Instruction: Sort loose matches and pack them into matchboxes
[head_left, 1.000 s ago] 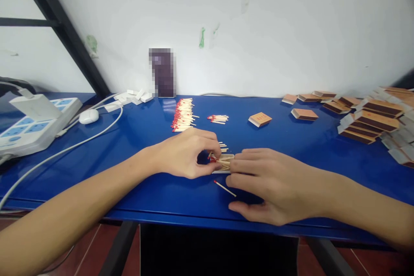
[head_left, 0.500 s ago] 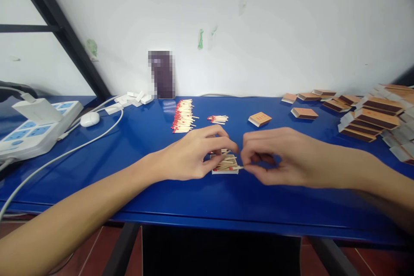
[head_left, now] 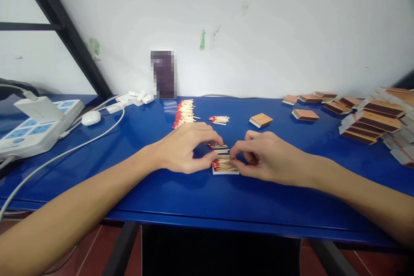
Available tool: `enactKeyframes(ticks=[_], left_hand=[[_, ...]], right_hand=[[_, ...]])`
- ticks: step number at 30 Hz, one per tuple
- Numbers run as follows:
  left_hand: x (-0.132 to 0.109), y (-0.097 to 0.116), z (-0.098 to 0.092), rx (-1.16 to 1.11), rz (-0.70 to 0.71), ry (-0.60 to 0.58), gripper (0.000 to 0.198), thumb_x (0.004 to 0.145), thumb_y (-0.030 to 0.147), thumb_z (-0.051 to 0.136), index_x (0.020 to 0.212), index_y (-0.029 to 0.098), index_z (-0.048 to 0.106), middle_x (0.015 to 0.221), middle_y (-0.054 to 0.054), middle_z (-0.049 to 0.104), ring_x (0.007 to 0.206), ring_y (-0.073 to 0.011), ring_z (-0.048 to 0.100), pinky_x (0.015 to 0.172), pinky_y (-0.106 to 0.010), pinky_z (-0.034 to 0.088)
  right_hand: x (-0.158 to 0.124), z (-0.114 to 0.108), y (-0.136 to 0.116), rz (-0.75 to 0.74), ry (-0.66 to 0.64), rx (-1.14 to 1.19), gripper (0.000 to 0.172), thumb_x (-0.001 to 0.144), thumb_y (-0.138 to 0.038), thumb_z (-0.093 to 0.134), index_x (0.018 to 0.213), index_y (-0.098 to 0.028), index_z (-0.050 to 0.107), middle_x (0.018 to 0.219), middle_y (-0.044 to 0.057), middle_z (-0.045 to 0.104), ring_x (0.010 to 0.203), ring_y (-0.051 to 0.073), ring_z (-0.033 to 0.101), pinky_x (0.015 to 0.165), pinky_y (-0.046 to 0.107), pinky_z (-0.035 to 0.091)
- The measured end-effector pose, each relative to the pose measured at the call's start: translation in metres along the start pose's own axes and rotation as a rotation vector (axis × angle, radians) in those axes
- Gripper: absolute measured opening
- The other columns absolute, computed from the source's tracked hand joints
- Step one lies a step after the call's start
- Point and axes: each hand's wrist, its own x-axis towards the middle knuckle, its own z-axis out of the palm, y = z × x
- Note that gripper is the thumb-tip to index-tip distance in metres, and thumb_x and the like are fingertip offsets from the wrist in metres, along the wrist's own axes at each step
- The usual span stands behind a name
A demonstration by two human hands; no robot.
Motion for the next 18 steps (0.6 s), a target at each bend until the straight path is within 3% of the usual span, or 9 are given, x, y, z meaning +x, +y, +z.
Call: enactKeyframes(ticks=[4, 10, 18], left_hand=[[0.000, 0.001, -0.003, 0.050, -0.005, -0.139, 0.025, 0.085, 0.033, 0.056, 0.102, 0.016, 0.064, 0.086, -0.003, 0.065, 0.077, -0.0167, 0.056, 0.072, -0.030, 0.044], [0.001, 0.002, -0.001, 0.130, -0.019, -0.254, 0.020, 0.088, 0.029, 0.045, 0.099, 0.017, 0.058, 0.085, -0.004, 0.059, 0.078, -0.0187, 0.051, 0.073, -0.033, 0.042], [0.000, 0.000, 0.007, 0.194, -0.018, -0.275, 0.017, 0.094, 0.032, 0.041, 0.094, 0.018, 0.050, 0.086, -0.004, 0.054, 0.077, -0.0187, 0.048, 0.074, -0.034, 0.041]], right_hand=[[0.000, -0.002, 0.000, 0.035, -0.001, 0.059, 0.014, 0.090, -0.027, 0.053, 0.083, -0.019, 0.062, 0.051, -0.007, 0.044, 0.045, 0.009, 0.038, 0.049, 0.024, 0.030], [0.002, -0.001, 0.003, -0.048, -0.090, 0.108, 0.019, 0.094, -0.037, 0.052, 0.097, -0.018, 0.058, 0.085, 0.003, 0.060, 0.069, 0.014, 0.052, 0.063, 0.027, 0.040], [0.001, 0.007, 0.004, 0.000, -0.123, 0.197, 0.023, 0.095, -0.043, 0.050, 0.095, -0.020, 0.052, 0.083, 0.001, 0.060, 0.065, 0.013, 0.050, 0.060, 0.027, 0.038]])
